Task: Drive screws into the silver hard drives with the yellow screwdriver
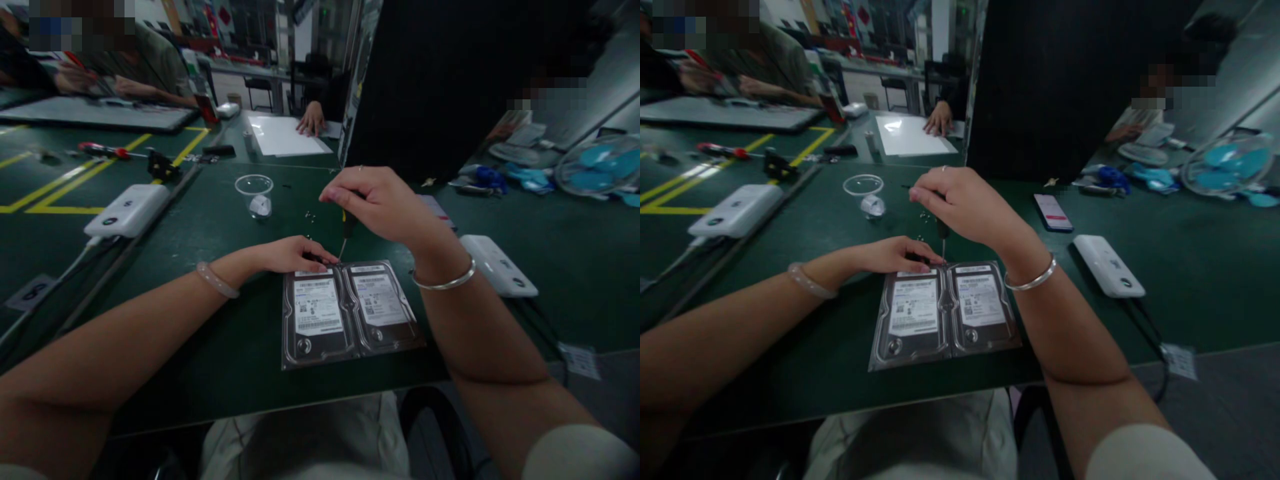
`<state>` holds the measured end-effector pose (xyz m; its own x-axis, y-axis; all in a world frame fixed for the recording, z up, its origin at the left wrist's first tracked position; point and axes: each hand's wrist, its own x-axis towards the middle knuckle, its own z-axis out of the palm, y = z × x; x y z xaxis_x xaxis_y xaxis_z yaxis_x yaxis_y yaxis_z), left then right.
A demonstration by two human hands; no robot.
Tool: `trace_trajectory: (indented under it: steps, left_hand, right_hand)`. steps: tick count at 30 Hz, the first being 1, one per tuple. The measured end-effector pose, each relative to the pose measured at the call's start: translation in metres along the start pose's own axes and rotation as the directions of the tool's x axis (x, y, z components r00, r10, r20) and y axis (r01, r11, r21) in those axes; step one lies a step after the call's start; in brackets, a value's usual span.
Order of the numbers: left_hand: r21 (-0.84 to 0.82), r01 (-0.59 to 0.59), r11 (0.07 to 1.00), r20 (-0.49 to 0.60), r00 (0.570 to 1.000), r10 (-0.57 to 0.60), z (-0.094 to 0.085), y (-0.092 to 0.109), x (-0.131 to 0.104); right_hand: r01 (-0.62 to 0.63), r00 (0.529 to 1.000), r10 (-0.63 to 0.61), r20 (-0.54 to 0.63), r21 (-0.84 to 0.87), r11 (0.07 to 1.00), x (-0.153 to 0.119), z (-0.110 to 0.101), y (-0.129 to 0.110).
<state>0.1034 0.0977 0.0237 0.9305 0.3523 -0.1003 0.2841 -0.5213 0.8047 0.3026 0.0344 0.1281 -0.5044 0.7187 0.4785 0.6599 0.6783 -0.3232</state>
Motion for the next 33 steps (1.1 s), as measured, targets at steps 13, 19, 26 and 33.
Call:
trace_trajectory:
  steps: [13,19,26,33]
  left_hand:
    - [-0.019,-0.023,1.0,0.004,1.0,0.023,0.0,-0.003,0.001]
    - [-0.003,-0.017,1.0,-0.002,1.0,0.017,0.0,-0.001,0.0]
    - [-0.021,-0.005,1.0,0.007,1.0,0.005,0.0,0.001,-0.001]
    - [-0.028,0.003,1.0,0.002,1.0,-0.003,0.0,0.0,-0.001]
  right_hand:
    - [-0.023,0.994,0.018,0.106,0.042,0.999,-0.003,-0.003,-0.009]
    - [-0.013,0.996,0.015,0.087,-0.027,1.0,-0.002,-0.007,-0.005]
    - [-0.03,0.992,0.02,0.121,0.084,0.996,-0.003,-0.012,-0.006]
    - [-0.119,0.99,0.108,0.094,0.113,0.987,-0.001,-0.009,-0.006]
